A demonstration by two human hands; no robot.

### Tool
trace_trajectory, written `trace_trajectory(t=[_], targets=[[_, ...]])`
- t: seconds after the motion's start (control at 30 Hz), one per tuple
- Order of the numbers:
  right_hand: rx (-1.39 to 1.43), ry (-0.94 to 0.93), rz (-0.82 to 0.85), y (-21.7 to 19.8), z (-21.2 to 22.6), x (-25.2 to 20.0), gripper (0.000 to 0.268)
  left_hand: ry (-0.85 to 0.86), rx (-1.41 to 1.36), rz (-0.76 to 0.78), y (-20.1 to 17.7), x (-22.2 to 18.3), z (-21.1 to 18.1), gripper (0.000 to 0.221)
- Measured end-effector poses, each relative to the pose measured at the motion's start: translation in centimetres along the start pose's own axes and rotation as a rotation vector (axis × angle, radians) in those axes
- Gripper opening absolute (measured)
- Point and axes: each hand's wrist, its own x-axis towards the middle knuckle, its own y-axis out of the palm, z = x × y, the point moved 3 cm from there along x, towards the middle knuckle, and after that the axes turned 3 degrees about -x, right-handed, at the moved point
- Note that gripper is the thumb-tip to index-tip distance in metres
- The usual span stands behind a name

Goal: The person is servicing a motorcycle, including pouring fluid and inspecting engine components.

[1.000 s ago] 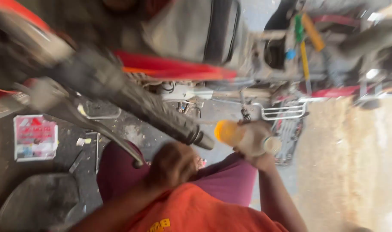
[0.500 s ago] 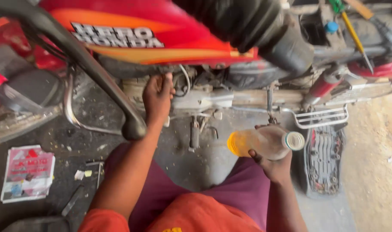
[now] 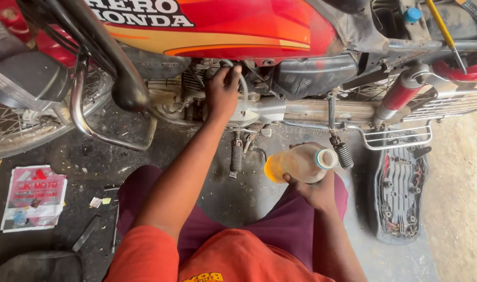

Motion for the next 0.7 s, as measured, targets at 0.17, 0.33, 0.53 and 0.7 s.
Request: trace_trajectory(t=[0.17,0.33,0.53,0.7], targets=[[0.030,0.029,0.050,0.2,-0.7,-0.6,0.078,-0.114,-0.211,-0.012,2.1,2.3,0.1,0.038],[0.018,0.049,0.034,0.2,-1.1,-0.7,0.081,-0.178,-0.459,-0.097,2.4,2.0,2.0,0.034],[0.032,0.039,0.027,-0.5,-1.0,-1.2,0.078,-0.068,0.129,-0.206,-3.3,-0.5,3.9,0.047],[0.030,0.062,0.027,-0.4,-1.9,-1.5,0.078,0.095,0.299,-0.308,-11.1,-1.5,5.5,0.043]])
